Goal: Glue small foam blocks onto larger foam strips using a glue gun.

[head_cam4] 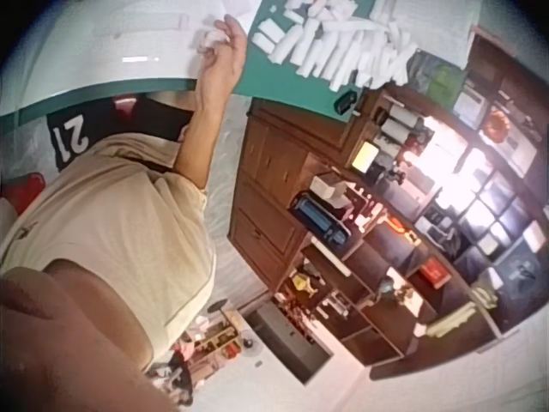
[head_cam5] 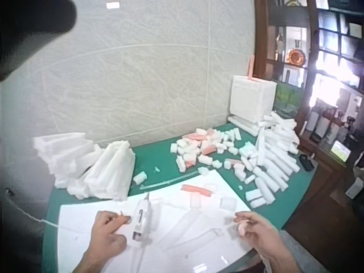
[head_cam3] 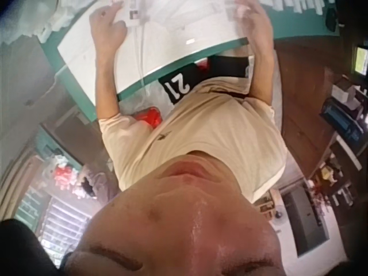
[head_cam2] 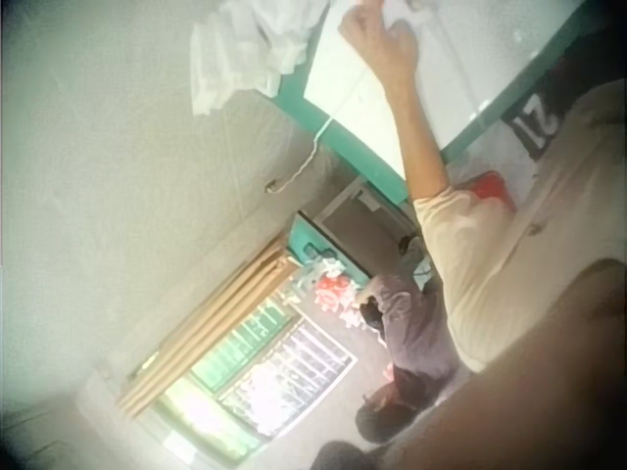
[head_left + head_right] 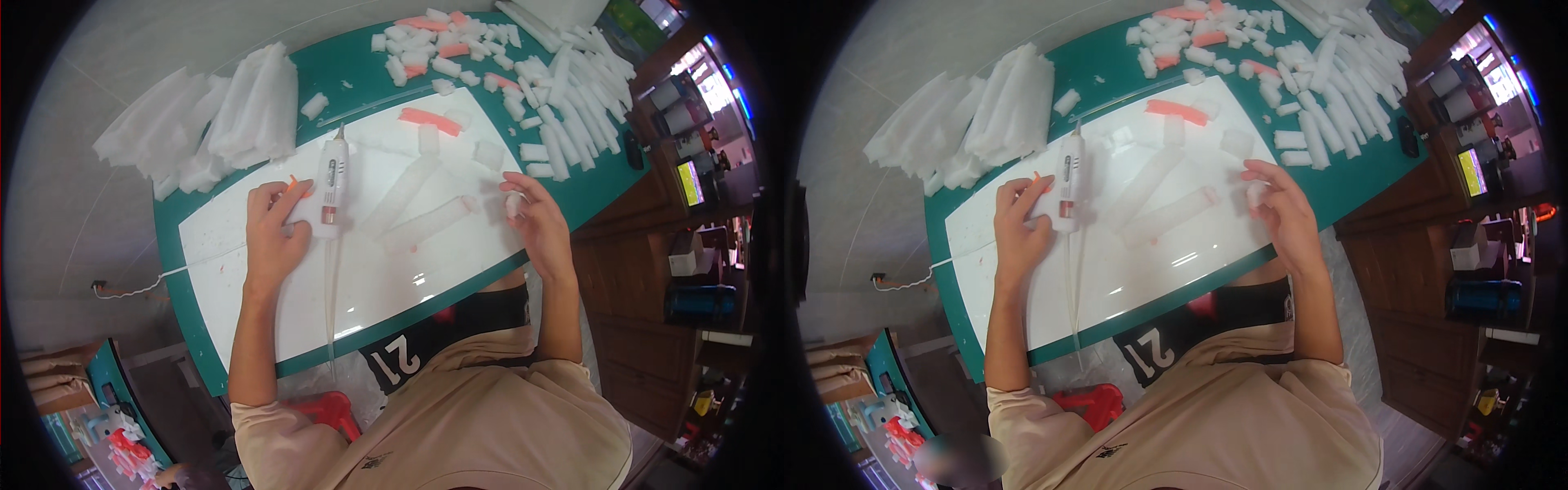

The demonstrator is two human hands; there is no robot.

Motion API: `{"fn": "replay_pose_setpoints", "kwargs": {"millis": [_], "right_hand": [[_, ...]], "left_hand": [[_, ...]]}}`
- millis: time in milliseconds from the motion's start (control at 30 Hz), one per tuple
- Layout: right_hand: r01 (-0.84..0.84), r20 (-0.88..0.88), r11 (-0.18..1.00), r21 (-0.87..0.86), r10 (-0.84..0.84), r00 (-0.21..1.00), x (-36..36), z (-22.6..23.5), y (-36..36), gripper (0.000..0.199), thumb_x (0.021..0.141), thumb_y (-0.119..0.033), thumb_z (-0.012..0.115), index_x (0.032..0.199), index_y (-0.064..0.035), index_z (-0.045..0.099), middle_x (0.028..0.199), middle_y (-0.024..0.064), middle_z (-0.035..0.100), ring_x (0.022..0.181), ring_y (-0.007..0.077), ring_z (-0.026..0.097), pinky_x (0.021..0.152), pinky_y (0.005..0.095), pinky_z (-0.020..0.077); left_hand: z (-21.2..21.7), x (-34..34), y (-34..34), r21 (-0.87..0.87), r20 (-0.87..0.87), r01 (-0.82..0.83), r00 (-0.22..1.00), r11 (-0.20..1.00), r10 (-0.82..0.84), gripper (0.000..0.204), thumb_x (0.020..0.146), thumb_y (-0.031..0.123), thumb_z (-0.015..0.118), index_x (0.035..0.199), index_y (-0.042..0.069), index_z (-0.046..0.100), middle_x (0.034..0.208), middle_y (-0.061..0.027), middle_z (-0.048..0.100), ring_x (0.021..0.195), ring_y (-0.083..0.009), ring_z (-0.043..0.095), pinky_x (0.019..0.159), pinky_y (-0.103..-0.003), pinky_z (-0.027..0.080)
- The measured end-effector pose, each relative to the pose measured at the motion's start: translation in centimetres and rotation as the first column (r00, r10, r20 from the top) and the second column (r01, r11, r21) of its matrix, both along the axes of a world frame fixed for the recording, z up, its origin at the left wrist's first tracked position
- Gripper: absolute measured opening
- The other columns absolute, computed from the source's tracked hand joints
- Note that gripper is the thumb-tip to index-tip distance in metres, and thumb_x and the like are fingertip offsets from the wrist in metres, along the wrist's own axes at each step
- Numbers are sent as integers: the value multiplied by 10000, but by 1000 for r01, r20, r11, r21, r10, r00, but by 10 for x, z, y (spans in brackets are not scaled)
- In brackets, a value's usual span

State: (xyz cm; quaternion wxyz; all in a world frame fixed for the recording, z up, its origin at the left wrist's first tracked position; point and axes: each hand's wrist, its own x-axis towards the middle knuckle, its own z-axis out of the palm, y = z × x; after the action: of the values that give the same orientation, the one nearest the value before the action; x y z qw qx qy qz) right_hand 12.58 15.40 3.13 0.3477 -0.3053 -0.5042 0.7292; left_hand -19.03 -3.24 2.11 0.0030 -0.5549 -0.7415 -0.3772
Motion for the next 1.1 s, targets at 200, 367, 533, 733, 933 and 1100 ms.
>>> {"fn": "replay_pose_setpoints", "kwargs": {"millis": [200, 367, 533, 733, 933, 1100], "right_hand": [[-19, 57, 1000, -18, 20, 998, -2, 6, -10, 314, 909, 24, 482, 1216, 36, 547, 1101, 88, 603, 990, 145, 592, 896, 288, 484], [-24, -49, 999, -22, 23, 999, -20, 13, -22, 302, 895, 56, 531, 1197, 48, 536, 1120, 119, 594, 1063, 196, 603, 963, 332, 505], [-15, -129, 994, -111, 1, 992, -46, 17, -32, 302, 903, 39, 545, 1203, 22, 514, 1190, 101, 550, 1102, 198, 590, 973, 324, 505], [-78, -292, 966, -248, 2, 956, -70, 8, -32, 263, 915, -7, 578, 1167, -29, 505, 1153, 58, 561, 1018, 137, 581, 961, 310, 493], [-49, -294, 971, -233, -22, 956, -84, 2, -36, 240, 910, -18, 596, 1141, -38, 537, 1136, 50, 543, 1043, 131, 546, 908, 295, 463], [41, -238, 995, -86, -60, 969, -95, 2, -42, 230, 884, 5, 616, 1105, -17, 554, 1086, 53, 572, 1008, 131, 562, 898, 274, 461]], "left_hand": [[4, 5, 1, 68, 40, 103, 994, 992, -106, 528, 582, -58, 520, 1069, 60, 690, 1013, -122, 541, 914, -275, 505, 800, -339, 453], [4, 15, -2, 83, 26, 220, 975, 972, -222, 547, 561, -60, 521, 1068, 62, 687, 1005, -126, 544, 930, -283, 514, 784, -343, 453], [7, 27, -2, 49, -52, 284, 958, 958, -282, 569, 554, -66, 554, 1093, 65, 678, 1015, -128, 545, 920, -284, 507, 743, -349, 452], [5, 31, 0, 14, -154, 320, 937, 947, -314, 580, 555, -69, 614, 1107, 97, 674, 1028, -122, 531, 911, -291, 502, 716, -341, 464], [3, 33, -1, 28, -169, 307, 939, 951, -298, 602, 528, -75, 592, 1098, 98, 680, 1044, -133, 522, 938, -287, 496, 723, -341, 466], [3, 32, -2, 20, -161, 301, 942, 954, -294, 570, 562, -77, 616, 1099, 105, 677, 1053, -120, 524, 931, -304, 509, 744, -353, 481]]}}
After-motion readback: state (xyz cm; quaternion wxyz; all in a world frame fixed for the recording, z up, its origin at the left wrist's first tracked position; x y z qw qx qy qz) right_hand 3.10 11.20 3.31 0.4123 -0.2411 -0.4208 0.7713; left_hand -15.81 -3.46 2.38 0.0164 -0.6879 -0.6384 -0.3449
